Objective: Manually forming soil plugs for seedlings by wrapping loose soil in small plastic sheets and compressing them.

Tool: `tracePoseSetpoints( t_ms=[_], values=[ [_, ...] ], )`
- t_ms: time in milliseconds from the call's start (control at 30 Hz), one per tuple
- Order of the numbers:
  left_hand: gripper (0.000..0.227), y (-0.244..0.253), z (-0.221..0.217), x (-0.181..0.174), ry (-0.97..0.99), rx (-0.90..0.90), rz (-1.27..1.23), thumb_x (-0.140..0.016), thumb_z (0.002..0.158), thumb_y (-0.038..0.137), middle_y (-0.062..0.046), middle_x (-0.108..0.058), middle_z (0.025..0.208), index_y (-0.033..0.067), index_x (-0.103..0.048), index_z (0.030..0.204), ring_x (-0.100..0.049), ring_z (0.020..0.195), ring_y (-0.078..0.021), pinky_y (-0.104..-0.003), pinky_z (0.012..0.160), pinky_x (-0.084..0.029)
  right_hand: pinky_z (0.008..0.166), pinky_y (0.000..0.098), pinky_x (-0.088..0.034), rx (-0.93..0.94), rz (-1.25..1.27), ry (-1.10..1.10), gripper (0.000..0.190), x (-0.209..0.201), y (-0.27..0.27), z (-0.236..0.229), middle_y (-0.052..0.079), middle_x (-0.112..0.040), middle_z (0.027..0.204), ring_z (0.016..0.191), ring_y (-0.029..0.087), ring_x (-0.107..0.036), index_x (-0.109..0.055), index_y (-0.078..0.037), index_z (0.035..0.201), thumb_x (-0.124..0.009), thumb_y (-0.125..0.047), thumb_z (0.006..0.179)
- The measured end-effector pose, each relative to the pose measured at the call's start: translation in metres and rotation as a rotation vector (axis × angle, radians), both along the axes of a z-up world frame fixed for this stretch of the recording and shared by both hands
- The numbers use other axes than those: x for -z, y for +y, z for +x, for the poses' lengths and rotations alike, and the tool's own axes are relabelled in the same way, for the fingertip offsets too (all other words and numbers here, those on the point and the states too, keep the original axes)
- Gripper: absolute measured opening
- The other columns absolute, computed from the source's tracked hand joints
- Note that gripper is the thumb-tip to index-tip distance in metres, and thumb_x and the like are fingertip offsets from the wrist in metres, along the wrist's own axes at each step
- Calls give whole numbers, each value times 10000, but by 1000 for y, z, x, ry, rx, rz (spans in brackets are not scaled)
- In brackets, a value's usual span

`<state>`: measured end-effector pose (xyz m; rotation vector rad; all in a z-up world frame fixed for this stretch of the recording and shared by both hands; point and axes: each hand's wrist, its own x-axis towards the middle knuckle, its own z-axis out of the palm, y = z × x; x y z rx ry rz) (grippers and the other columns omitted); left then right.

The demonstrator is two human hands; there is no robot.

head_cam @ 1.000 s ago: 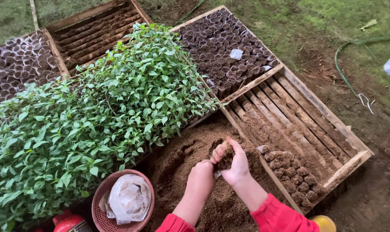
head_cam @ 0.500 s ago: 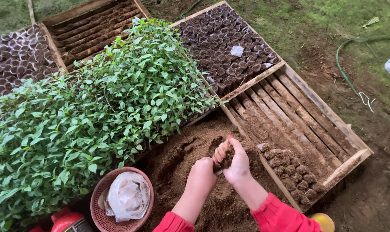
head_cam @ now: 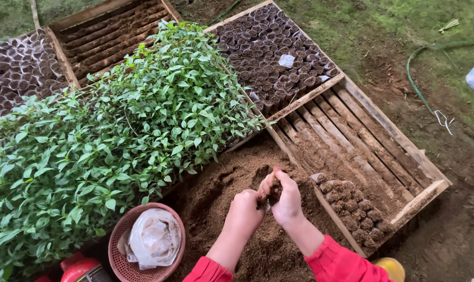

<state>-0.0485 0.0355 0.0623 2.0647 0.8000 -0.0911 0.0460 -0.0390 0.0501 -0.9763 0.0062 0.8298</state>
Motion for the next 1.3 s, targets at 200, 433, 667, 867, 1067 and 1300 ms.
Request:
tracePoseSetpoints(
  t_ms=[200, 433, 667, 867, 1067, 1300],
  values=[
    [118, 2, -1, -1, -3, -35, -93, -654, 787, 1, -113, -745, 851, 27, -736, 868, -695, 690, -207, -316, 670, -584, 672, 376, -420, -6, -5, -126, 366, 3, -2, -5, 128, -552, 622, 623, 235, -500, -548, -31, 634, -423, -154, 956],
    [79, 4, 0, -5, -26, -82, -150, -684, 827, 81, -101, -749, 801, 43, -752, 823, -688, 657, -180, -297, 640, -576, 702, 374, -436, -53, 38, -188, 266, 7, -4, -3, 138, -572, 666, 659, 241, -518, -575, -10, 708, -415, -104, 898],
    [255, 8, 1, -6, 60, -77, -112, -725, 803, 2, -96, -736, 1123, 73, -762, 1046, -715, 905, -165, -223, 846, -614, 551, 223, -465, -395, -558, -610, 175, -26, -8, 8, 104, -716, 858, 617, 121, -570, -689, -22, 981, -560, -5, 864],
    [263, 3, 0, 0, -93, -64, -55, -642, 785, -24, -93, -743, 1121, 55, -779, 995, -712, 917, -195, -265, 845, -601, 665, 209, -531, -666, -958, -601, 281, -18, -11, 11, 59, -682, 971, 787, 112, -623, -637, -88, 1122, -655, -83, 842],
    [336, 2, -1, -8, -209, -67, -53, -705, 749, 0, -92, -746, 1164, 79, -773, 1068, -734, 965, -205, -257, 868, -610, 517, 206, -470, -544, -966, -650, 248, -17, -10, 13, 75, -696, 817, 625, 118, -610, -630, -69, 1018, -655, 8, 785],
    [650, 13, 0, -5, -120, -53, -33, -674, 713, -91, -67, -622, 1385, 117, -608, 1325, -593, 1267, -227, -325, 1111, -481, 539, 205, -497, -574, -1044, -741, 265, -24, -12, 24, 65, -740, 859, 637, 113, -632, -713, -79, 1039, -676, -6, 786]
  ],
)
